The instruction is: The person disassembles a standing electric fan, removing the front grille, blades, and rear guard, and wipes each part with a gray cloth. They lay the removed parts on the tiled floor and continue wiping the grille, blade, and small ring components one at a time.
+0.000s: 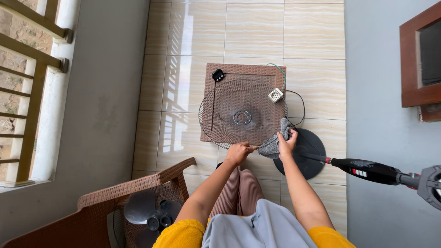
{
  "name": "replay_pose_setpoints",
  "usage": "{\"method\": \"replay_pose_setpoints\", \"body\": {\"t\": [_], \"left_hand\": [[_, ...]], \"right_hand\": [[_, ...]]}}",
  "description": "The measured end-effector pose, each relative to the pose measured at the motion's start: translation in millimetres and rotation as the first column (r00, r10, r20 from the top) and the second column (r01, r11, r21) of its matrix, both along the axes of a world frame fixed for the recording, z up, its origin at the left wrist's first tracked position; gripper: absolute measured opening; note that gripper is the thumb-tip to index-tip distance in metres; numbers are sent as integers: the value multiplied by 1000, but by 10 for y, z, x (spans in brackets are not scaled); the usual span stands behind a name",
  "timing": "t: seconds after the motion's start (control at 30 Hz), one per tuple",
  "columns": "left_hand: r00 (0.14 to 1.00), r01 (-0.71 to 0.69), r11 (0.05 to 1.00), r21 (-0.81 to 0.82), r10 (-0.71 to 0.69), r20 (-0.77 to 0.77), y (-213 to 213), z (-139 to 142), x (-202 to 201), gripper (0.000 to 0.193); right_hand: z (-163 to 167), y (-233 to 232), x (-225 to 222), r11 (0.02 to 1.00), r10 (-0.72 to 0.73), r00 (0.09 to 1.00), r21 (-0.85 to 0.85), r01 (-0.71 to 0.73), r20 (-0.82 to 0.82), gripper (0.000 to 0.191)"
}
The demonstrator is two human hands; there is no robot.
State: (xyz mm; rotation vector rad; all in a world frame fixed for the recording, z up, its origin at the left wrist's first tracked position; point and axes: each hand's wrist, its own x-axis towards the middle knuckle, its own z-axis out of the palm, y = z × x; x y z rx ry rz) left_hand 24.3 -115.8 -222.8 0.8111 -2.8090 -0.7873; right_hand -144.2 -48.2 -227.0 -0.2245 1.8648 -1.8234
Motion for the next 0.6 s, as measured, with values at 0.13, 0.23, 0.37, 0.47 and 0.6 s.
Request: {"method": "replay_pose_setpoints", "body": {"t": [0.13, 0.23, 0.37, 0.47, 0.6], "left_hand": [[992, 40, 998, 53, -46, 115, -10, -343, -54, 27], [979, 28, 989, 147, -57, 197, -5, -578, -105, 43], [958, -16, 982, 188, -39, 284, 29, -847, -187, 42], [956, -18, 976, 216, -47, 289, 40, -1009, -231, 46], [945, 0, 982, 191, -62, 322, 36, -1169, -213, 59]], "right_hand": [[-293, -37, -54, 997, 49, 999, 61, -48, -8, 49], [-505, -21, -116, 949, 134, 969, 307, -66, -206, 50], [-756, -25, -200, 892, 220, 912, 449, -45, -345, 50], [-901, -24, -259, 870, 259, 836, 492, 14, -483, 48], [-1047, -11, -299, 871, 291, 795, 491, 10, -532, 45]]}}
